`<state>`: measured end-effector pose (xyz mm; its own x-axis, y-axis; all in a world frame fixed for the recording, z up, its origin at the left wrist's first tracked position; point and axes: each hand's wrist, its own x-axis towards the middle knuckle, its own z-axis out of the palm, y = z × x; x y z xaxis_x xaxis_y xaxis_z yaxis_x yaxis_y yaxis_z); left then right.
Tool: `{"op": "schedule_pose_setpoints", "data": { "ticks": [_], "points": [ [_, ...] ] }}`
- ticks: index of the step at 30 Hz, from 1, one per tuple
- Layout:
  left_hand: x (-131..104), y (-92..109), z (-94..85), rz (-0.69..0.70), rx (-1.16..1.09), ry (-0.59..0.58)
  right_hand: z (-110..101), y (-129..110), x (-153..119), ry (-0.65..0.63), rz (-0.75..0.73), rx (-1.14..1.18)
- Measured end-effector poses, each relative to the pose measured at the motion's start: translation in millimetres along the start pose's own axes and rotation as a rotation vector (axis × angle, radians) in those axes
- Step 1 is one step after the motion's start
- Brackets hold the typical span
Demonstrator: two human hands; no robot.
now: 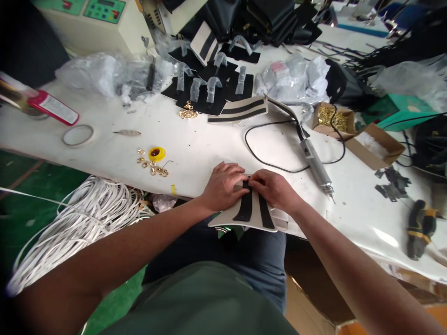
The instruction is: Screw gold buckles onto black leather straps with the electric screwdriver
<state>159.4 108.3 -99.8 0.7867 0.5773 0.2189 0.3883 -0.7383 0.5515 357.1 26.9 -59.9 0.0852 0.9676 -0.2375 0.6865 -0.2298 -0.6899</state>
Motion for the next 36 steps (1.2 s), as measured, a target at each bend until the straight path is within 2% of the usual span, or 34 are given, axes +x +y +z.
{"op": "schedule_pose_setpoints", "data": {
  "ticks": [8,16,21,28,36],
  "points": [
    [0,1,-2.1,0.000,-0.008,-0.023,-1,0,-3,0.032,-0.109,-0.135],
    [1,2,-3.6,-0.024,-0.023,-0.050,-1,0,-3,-0.001,-0.133,-0.197],
    [1,3,-4.4,-0.028,-0.030,-0.046,0,5,-1,0.041,-0.070,-0.164],
    [1,2,-3.2,-0.019,-0.027,-0.051,-5,-2,5,-0.055,-0.077,-0.109],
    [2,4,-5.5,-0.027,-0.015,-0.054,-4,-8,8,-0.021,0.141,-0.125]
  ]
}}
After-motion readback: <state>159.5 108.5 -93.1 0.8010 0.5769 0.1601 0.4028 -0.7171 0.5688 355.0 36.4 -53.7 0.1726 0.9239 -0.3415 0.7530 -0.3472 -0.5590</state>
